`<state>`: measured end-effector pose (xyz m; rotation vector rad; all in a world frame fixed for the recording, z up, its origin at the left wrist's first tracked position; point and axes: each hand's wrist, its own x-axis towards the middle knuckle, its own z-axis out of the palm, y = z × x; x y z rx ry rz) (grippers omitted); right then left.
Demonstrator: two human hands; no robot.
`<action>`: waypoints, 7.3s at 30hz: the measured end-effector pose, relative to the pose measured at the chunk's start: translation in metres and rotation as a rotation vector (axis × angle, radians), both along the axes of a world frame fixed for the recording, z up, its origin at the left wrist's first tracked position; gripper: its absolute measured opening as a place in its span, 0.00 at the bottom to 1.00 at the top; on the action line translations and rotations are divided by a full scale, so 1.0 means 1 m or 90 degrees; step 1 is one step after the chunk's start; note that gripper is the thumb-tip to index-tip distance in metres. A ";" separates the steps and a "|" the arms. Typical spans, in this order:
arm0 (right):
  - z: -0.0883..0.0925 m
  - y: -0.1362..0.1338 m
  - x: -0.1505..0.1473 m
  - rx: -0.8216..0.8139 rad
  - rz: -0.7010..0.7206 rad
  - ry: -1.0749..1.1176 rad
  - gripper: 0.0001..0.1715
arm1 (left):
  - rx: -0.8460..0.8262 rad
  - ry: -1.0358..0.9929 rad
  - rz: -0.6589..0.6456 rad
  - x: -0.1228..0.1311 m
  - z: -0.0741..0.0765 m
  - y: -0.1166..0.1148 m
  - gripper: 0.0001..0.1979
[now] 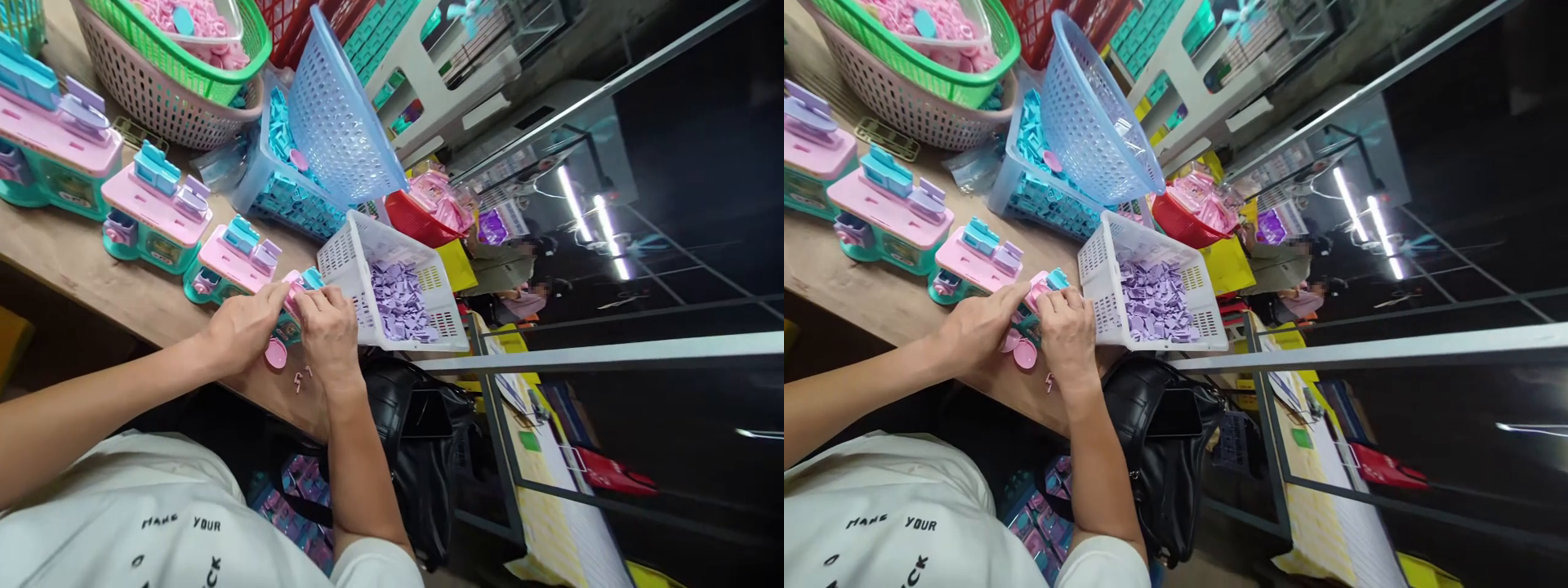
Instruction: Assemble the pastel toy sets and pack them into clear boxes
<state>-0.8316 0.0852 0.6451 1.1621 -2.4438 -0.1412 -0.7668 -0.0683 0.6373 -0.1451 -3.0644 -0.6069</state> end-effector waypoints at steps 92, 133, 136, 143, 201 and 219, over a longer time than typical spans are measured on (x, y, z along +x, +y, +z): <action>-0.080 0.072 0.051 -0.768 -0.127 -0.323 0.17 | 0.648 0.146 0.055 0.010 -0.065 0.041 0.14; -0.057 0.038 0.089 -0.706 -0.022 -0.232 0.07 | 0.582 0.145 -0.007 0.027 -0.054 0.042 0.09; -0.057 0.036 0.089 -0.694 -0.033 -0.216 0.08 | 0.550 0.168 -0.013 0.028 -0.051 0.042 0.08; -0.058 0.033 0.090 -0.660 -0.047 -0.196 0.10 | 0.449 0.278 -0.041 0.028 -0.056 0.040 0.05; -0.047 -0.099 0.011 -0.340 0.086 -0.095 0.16 | 0.157 0.450 0.010 0.004 -0.058 -0.096 0.17; -0.088 0.087 0.066 -0.469 -0.267 -0.436 0.08 | 0.046 0.239 -0.041 0.022 -0.075 -0.008 0.16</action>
